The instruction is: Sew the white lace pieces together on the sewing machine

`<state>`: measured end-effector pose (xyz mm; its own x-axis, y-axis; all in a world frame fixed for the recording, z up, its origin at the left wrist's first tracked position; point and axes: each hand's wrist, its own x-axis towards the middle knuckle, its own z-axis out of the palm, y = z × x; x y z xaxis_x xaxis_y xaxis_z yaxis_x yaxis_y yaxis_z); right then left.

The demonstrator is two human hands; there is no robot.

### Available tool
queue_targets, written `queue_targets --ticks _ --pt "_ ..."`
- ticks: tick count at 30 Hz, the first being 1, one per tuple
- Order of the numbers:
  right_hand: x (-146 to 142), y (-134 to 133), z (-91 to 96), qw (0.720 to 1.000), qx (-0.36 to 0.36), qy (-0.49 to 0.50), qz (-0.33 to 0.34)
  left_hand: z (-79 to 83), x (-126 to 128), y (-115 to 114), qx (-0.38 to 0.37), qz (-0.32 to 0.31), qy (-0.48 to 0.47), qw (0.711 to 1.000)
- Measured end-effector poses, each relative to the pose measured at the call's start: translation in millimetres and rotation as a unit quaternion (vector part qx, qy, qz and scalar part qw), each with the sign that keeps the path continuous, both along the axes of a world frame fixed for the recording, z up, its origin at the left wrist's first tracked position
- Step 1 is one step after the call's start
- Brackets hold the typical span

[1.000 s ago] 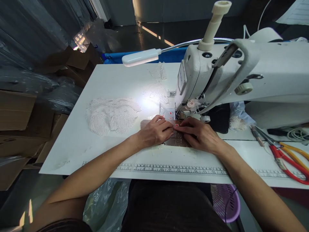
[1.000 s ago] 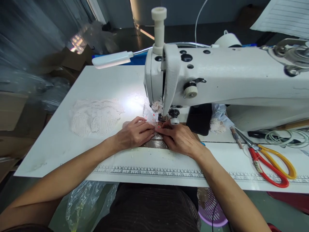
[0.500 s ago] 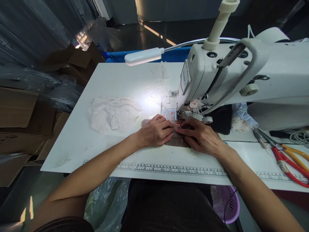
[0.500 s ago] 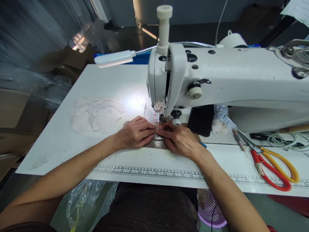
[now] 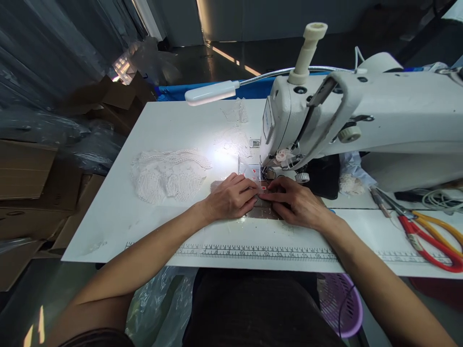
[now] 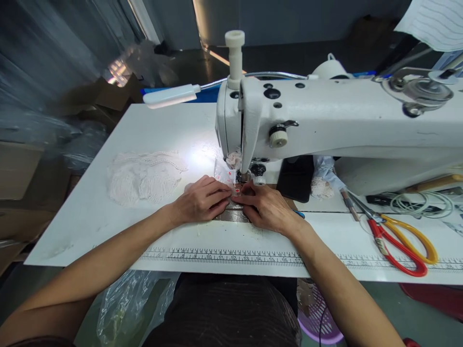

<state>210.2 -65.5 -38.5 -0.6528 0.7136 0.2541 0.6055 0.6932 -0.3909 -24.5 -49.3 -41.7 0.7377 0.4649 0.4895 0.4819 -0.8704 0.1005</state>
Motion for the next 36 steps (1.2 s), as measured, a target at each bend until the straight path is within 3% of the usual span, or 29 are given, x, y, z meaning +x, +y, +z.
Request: queue_targets --ticks 11,19,24,36 --pt "3 5 -6.2 0.999 -0.021 0.041 -0.019 -2.3 0 2 0.055 -0.014 0.017 0.998" --pt "0 5 -7.1 0.999 -0.013 -0.004 -0.05 -2.7 0 2 0.066 -0.008 0.023 0.998" --pt "2 2 -5.6 0.999 -0.013 0.023 -0.03 -2.0 0 2 0.068 -0.008 0.027 0.997" --pt "-1 -5 1.2 1.0 0.019 -0.019 -0.011 7.6 -1 3 -0.033 0.01 -0.019 0.999"
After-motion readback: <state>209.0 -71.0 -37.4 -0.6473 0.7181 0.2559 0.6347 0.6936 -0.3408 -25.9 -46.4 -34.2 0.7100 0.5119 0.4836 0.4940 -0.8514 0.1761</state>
